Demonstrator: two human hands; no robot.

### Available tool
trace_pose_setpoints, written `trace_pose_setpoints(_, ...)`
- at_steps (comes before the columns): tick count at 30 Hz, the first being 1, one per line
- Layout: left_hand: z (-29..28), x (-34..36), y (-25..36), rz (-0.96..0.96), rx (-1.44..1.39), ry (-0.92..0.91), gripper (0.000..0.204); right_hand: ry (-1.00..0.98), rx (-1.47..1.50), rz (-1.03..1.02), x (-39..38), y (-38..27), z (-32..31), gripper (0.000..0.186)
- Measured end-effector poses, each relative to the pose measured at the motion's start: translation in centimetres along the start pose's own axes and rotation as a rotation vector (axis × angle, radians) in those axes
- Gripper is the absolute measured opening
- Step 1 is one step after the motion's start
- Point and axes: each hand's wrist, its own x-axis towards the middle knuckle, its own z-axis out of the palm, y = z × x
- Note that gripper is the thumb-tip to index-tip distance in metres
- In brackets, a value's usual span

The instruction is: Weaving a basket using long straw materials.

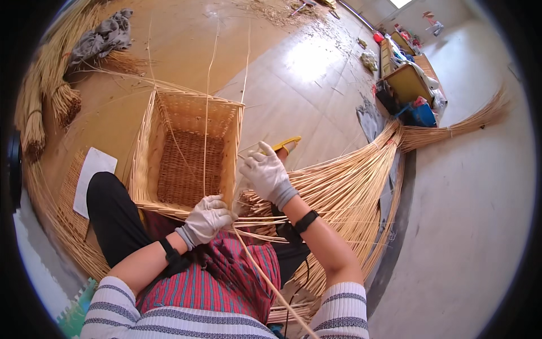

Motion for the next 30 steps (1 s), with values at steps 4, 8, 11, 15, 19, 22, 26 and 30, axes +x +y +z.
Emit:
trace_pose_setpoints(4, 1.1, -0.7, -0.6, -0.029, -0.063, 0.011, 0.012, -0.04, -0.154, 0.091, -0.8, -1.9, 3.1, 0.03)
trace_pose_setpoints(8, 0.4, 0.0, -0.1, -0.075, -0.183, -0.028, 0.014, 0.007, 0.013, 0.346, -2.7, -3.5, 2.1, 0.034)
trace_pose_setpoints(11, -0.1, 0.4, -0.6, -0.162, -0.431, -0.034, 0.018, 0.182, 0.094, 0.583, -2.1, -5.9, 2.4, 0.033)
trace_pose_setpoints(15, -2.3, 1.6, -0.2, -0.371, -0.609, 0.208, 0.025, 0.268, 0.234, 0.724, -1.6, -7.6, 3.3, 0.028)
trace_pose_setpoints(19, -3.3, 4.5, -0.4, -0.546, -0.892, 0.412, 0.029, 0.402, 0.189, 0.402, 0.5, -7.3, 0.1, 0.018)
trace_pose_setpoints(22, -4.1, 5.0, -0.6, -0.763, -1.265, 0.251, 0.029, 0.376, 0.175, 0.314, 1.1, -7.2, -1.8, 0.016)
trace_pose_setpoints(26, -6.7, 2.8, -1.7, -0.9, -1.115, 0.222, 0.028, 0.76, 0.371, 0.768, -1.3, -6.8, 0.2, 0.03)
trace_pose_setpoints(30, -6.8, -0.8, -2.7, -1.203, -0.962, 0.123, 0.025, 0.406, 1.464, 1.186, -4.9, -6.5, 8.9, 0.018)
